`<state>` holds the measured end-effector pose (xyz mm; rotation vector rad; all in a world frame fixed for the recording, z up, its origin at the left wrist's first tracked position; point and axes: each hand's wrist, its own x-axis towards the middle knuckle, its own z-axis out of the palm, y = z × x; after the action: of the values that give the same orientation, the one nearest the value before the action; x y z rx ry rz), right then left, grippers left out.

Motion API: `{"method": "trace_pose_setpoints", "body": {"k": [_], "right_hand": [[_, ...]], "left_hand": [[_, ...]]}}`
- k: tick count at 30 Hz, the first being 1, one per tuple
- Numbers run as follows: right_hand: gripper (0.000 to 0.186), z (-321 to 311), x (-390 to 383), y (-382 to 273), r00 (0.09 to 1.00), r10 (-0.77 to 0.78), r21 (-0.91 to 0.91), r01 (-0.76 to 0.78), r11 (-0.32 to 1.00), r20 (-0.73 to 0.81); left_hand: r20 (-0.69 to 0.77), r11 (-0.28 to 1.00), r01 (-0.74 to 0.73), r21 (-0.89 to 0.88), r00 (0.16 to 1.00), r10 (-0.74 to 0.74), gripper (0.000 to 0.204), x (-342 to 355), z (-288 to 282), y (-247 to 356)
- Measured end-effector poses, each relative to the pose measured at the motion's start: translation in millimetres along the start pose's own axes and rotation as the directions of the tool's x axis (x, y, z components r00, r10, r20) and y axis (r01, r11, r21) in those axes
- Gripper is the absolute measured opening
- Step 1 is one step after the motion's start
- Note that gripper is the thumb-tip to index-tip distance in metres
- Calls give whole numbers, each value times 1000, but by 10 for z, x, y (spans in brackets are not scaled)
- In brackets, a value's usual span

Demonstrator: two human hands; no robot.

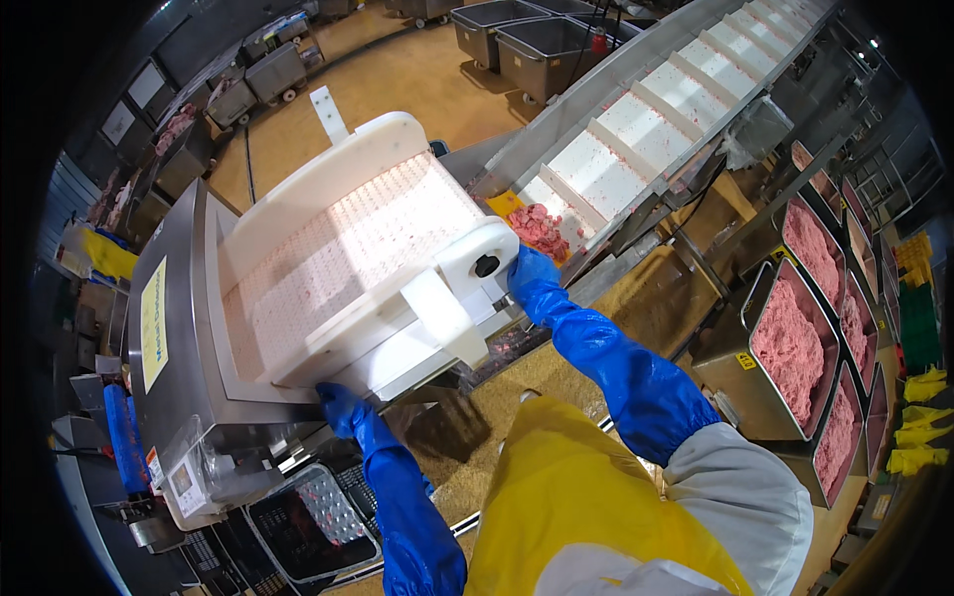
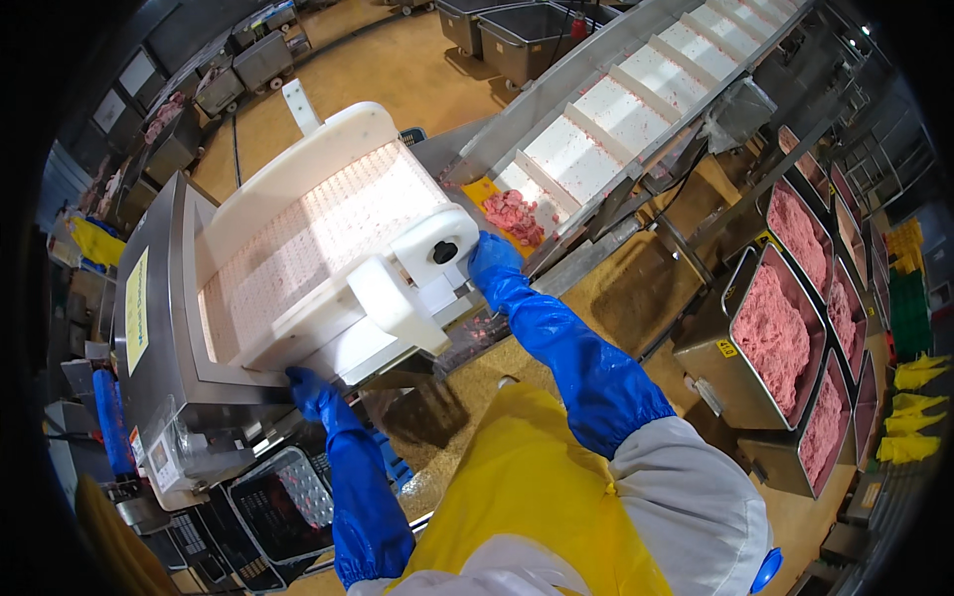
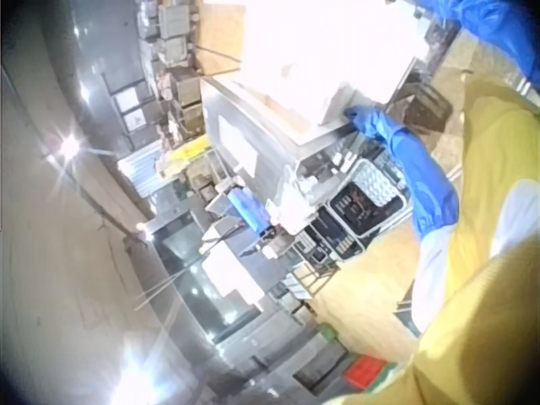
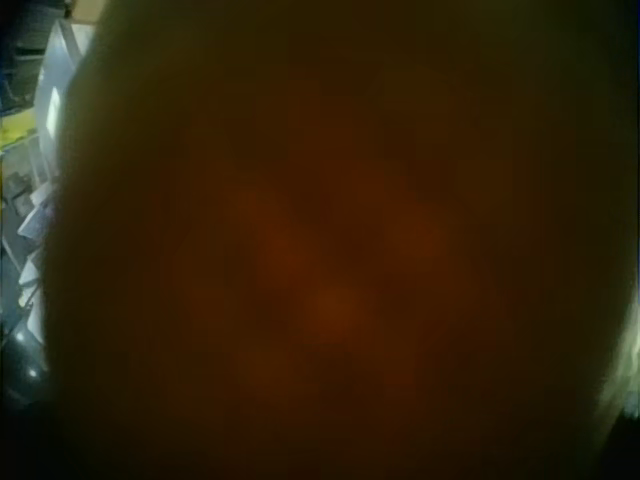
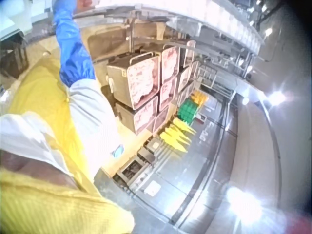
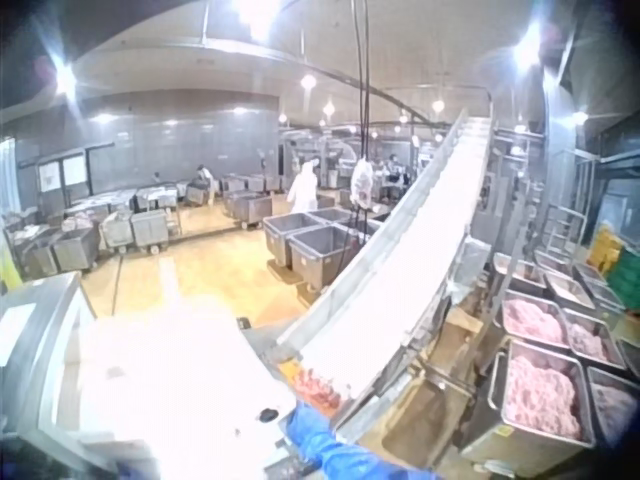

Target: The person operates a metal detector machine in a meat processing facility. They repeatedly lift and lower a white plastic hopper to feed ground meat onto a conveyor belt, while wearing blue gloves and a yellow apron.

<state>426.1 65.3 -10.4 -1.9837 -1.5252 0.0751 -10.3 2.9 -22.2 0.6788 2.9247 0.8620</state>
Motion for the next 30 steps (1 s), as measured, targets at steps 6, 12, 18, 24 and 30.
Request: {"method": "trace_pose_setpoints", "body": {"k": [6, 12, 18, 24, 30], "right_hand": [[17, -69, -37, -21, 998, 55, -6, -55, 998, 40], [20, -167, -6, -184, 997, 74, 39, -75, 996, 32], [22, -226, 6, -152, 999, 21, 115, -26, 993, 46], [27, -196, -47, -192, 992, 58, 64, -65, 996, 113], [28, -214, -59, -104, 994, 57, 72, -64, 995, 94]], "left_hand": [[51, 997, 18, 76, 998, -21, 67, -1, 18, -19], [-32, 997, -23, 78, 999, 25, 65, 57, 157, -74], [-38, 993, -29, 118, 999, 34, 67, -11, 104, 48], [-194, 993, -118, 16, 974, 119, 63, 14, 122, -110], [-130, 995, -97, 32, 986, 100, 66, -60, 105, -43]]}}
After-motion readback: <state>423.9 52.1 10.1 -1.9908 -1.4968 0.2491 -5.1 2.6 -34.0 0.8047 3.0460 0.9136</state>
